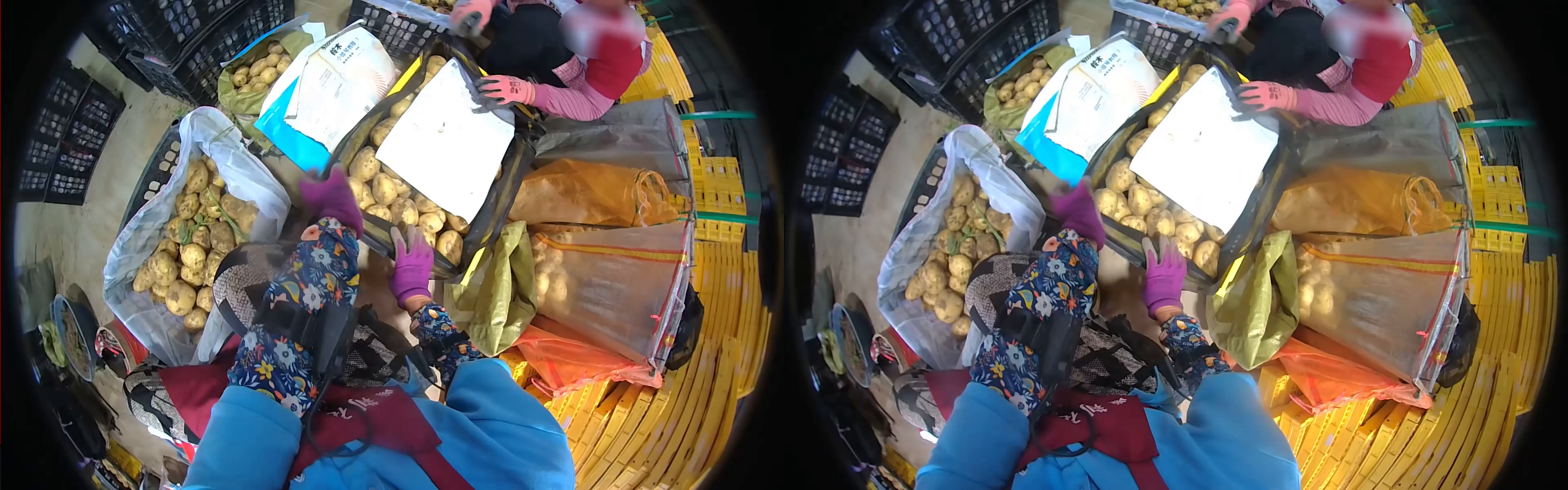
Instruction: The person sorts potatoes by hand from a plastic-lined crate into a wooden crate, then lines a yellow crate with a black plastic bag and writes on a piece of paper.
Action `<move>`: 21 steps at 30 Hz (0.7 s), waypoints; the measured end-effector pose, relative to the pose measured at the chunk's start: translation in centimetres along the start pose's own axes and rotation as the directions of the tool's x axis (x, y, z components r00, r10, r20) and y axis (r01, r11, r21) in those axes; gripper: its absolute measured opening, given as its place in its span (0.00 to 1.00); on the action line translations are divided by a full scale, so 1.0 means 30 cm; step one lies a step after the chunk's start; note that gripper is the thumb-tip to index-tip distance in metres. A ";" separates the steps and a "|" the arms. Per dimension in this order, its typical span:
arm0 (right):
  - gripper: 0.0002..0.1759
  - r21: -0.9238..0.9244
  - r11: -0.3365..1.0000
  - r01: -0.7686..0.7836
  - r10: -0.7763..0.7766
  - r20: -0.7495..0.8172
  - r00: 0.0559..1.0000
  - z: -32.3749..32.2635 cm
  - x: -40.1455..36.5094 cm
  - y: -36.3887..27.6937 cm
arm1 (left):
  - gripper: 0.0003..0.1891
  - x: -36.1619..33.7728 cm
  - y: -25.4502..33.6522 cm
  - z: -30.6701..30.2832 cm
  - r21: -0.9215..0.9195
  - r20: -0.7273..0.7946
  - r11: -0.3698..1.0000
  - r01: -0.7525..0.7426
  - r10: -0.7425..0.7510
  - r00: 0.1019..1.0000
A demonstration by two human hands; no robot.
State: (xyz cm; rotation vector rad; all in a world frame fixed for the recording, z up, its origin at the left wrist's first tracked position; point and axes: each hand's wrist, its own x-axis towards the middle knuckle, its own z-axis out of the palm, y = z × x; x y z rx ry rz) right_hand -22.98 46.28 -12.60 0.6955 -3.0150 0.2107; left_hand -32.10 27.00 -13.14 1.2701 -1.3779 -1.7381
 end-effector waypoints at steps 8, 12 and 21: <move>0.25 0.760 0.576 -0.301 0.190 0.234 0.953 0.056 0.008 0.168 | 0.10 -0.032 -0.057 -0.099 -0.316 0.305 0.824 0.471 -0.382 0.872; 0.54 0.599 0.799 -0.041 0.080 -0.039 0.996 -0.082 0.047 0.061 | 0.10 -0.001 0.020 -0.060 -0.315 0.425 0.885 0.342 -0.191 0.885; 0.32 0.285 0.957 0.064 -0.057 -0.032 0.998 -0.034 0.082 -0.001 | 0.06 -0.024 -0.105 -0.138 -0.136 -0.020 0.939 0.315 -0.321 0.947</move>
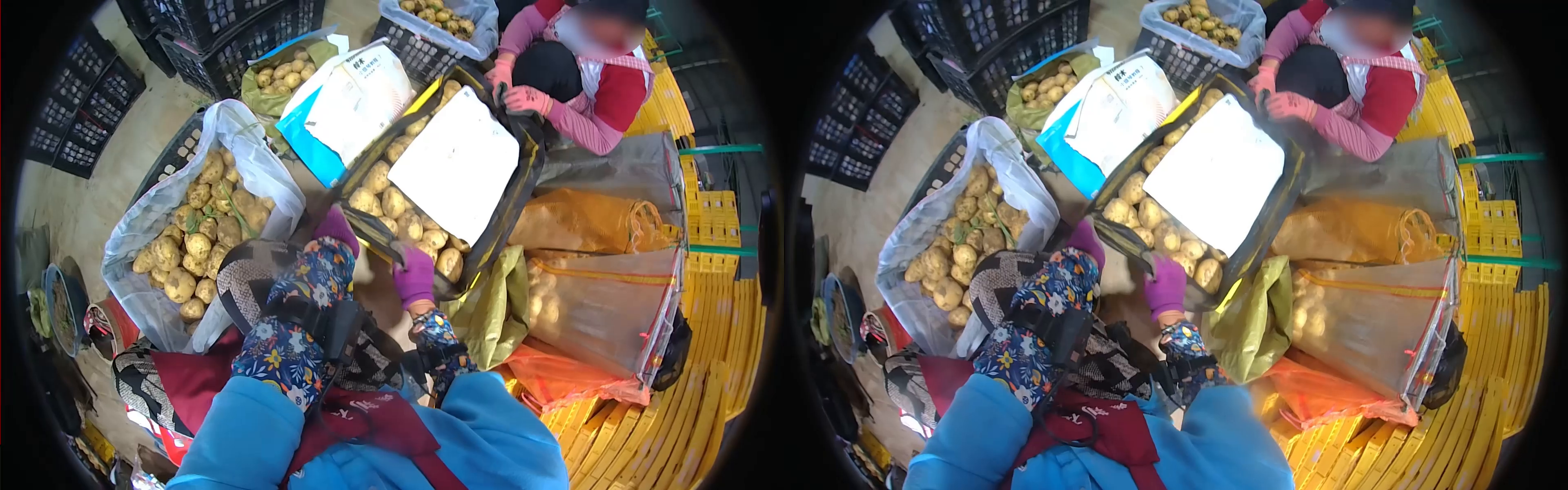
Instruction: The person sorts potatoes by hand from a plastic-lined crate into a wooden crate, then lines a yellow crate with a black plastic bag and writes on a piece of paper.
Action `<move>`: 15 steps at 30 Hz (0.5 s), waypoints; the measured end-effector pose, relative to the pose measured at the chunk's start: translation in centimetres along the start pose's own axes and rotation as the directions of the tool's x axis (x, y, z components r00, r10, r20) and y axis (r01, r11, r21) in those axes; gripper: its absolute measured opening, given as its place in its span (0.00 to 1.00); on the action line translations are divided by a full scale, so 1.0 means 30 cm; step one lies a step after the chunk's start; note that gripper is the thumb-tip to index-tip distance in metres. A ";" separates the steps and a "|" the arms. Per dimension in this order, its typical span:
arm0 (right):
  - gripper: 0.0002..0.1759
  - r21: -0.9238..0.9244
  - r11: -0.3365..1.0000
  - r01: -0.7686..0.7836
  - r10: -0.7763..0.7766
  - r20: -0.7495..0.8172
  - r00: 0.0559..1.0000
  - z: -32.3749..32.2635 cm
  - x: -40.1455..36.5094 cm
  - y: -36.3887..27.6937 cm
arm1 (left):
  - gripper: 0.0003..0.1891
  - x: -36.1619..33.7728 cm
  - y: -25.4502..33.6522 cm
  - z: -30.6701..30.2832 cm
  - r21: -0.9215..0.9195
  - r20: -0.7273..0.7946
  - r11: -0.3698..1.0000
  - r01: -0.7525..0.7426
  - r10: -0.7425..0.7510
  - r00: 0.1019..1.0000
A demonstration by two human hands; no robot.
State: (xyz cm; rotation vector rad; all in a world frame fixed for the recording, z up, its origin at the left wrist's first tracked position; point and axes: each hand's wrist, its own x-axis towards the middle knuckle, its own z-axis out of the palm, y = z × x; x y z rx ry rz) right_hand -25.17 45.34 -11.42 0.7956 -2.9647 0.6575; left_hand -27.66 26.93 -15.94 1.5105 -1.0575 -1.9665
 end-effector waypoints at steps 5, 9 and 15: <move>0.17 0.136 0.989 0.061 -0.049 -0.090 0.995 -0.072 0.023 -0.029 | 0.07 -0.021 0.007 -0.011 0.001 0.084 0.990 0.138 -0.137 0.987; 0.13 0.139 0.990 0.004 0.008 -0.085 0.996 -0.062 0.018 -0.021 | 0.07 -0.093 0.195 0.068 0.298 0.232 0.929 -0.218 0.151 0.961; 0.10 0.091 0.979 -0.185 0.197 -0.146 0.970 -0.165 -0.005 0.039 | 0.20 -0.144 0.222 0.112 -0.027 0.600 0.970 -0.241 0.209 0.772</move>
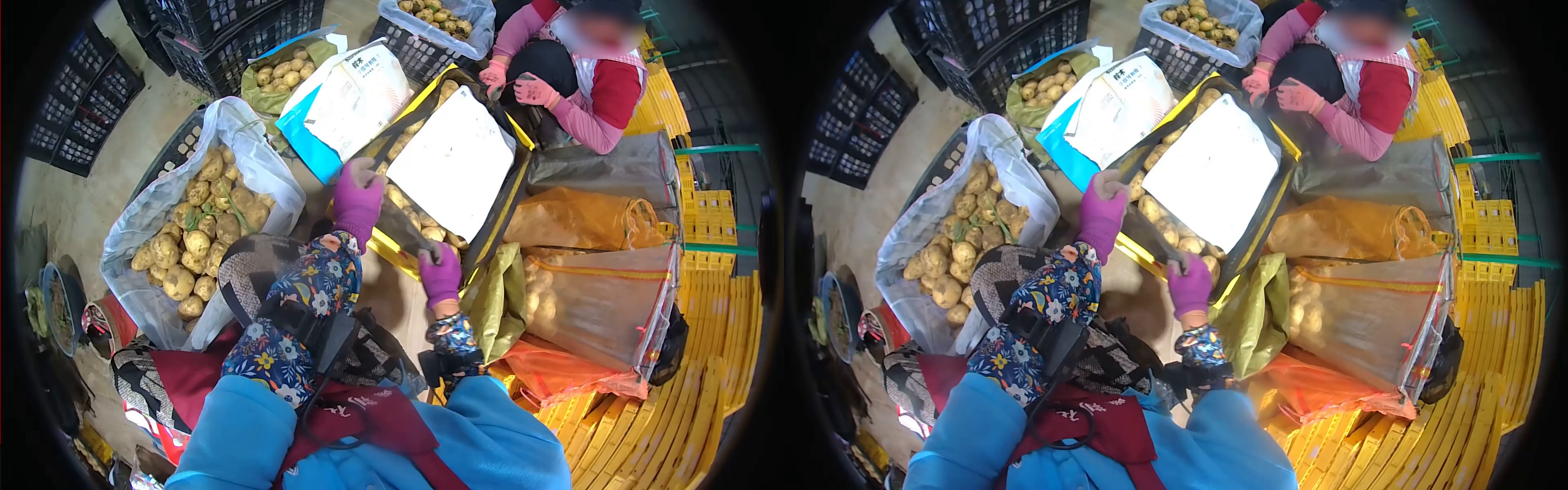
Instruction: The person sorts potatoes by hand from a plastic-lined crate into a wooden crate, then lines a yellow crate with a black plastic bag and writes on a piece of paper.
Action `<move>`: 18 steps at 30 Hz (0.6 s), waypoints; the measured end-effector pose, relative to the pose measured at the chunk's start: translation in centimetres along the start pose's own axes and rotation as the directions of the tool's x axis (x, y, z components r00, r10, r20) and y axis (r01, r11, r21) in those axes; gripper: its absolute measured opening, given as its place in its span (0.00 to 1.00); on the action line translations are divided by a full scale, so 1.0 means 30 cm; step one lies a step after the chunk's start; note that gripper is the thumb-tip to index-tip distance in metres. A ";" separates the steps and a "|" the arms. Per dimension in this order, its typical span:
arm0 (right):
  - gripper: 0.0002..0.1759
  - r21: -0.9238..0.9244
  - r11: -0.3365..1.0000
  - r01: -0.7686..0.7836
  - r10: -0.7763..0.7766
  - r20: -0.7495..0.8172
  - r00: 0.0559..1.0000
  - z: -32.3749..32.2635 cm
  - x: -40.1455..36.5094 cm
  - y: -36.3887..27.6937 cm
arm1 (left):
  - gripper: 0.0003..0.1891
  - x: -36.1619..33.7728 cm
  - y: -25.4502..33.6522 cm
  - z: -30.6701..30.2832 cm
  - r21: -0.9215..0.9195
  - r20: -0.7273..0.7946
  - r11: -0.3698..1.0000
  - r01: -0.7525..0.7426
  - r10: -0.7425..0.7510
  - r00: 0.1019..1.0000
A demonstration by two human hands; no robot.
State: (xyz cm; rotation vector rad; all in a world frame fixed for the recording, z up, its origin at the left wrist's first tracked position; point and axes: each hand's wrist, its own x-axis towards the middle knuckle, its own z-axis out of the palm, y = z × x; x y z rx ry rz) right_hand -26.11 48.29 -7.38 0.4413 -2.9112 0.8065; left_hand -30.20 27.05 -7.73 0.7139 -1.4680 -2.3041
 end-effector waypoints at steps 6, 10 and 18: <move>0.09 -0.038 0.988 -0.152 0.156 0.163 0.974 -0.178 0.033 -0.018 | 0.42 -0.135 0.009 0.052 0.646 0.695 0.457 -0.611 -0.022 0.719; 0.09 0.054 0.986 -0.157 0.144 0.183 0.972 -0.123 0.037 0.020 | 0.45 -0.210 -0.084 0.059 0.675 0.737 0.329 -0.660 -0.276 0.617; 0.13 -0.017 0.953 -0.302 0.271 0.493 0.827 -0.161 0.130 -0.024 | 0.51 -0.220 -0.055 0.071 0.788 0.615 0.270 -0.554 -0.295 0.731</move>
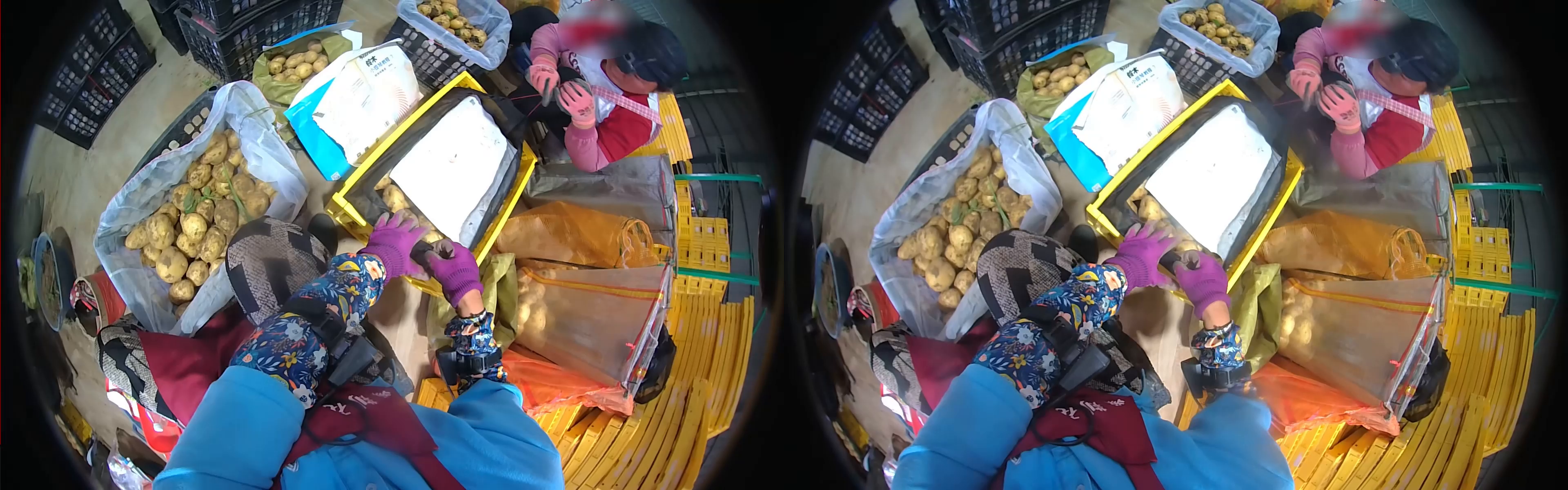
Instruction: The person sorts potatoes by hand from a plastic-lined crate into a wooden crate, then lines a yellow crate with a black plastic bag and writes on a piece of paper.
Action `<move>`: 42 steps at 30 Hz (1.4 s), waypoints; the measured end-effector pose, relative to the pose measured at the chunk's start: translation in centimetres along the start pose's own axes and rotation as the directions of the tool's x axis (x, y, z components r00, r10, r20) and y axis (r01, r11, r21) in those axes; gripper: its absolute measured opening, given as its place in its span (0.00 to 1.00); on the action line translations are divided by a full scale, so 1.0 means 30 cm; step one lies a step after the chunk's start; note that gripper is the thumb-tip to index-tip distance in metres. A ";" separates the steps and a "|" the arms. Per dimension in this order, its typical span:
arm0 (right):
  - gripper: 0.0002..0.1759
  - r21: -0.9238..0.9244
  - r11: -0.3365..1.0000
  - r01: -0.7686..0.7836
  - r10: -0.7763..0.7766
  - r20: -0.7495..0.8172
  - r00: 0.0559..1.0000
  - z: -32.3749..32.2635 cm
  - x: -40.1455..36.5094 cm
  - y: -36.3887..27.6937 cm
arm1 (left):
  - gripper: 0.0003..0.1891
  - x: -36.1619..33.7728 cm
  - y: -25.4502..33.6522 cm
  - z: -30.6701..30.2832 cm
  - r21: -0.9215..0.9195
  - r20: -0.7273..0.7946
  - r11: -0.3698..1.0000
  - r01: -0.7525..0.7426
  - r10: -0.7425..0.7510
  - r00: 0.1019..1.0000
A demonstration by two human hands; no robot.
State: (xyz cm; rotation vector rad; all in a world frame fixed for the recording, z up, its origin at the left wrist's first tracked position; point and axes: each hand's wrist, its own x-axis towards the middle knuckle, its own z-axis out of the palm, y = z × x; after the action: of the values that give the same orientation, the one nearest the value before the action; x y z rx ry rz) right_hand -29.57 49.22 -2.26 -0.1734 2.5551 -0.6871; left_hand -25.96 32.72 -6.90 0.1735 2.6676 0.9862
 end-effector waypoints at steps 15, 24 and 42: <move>0.11 0.781 0.558 -0.279 0.036 0.314 0.949 0.006 -0.142 -0.088 | 0.12 0.098 -0.006 0.189 0.106 -0.095 0.982 -0.155 0.165 0.982; 0.11 0.734 0.658 0.166 0.062 -0.272 0.960 -0.294 0.031 -0.019 | 0.19 0.075 0.112 -0.097 -0.215 -0.470 0.975 -0.059 -0.051 0.881; 0.19 -0.555 0.651 0.519 -0.754 -0.393 0.526 -0.342 0.381 -0.146 | 0.14 -2.435 -0.519 0.087 -0.857 -0.511 0.413 0.307 -0.614 -0.602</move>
State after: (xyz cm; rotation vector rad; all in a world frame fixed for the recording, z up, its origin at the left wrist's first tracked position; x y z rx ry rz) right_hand -44.56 47.18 2.87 -1.3292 3.2220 -0.5343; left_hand 44.07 7.08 -2.25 -3.2006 2.2065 0.9366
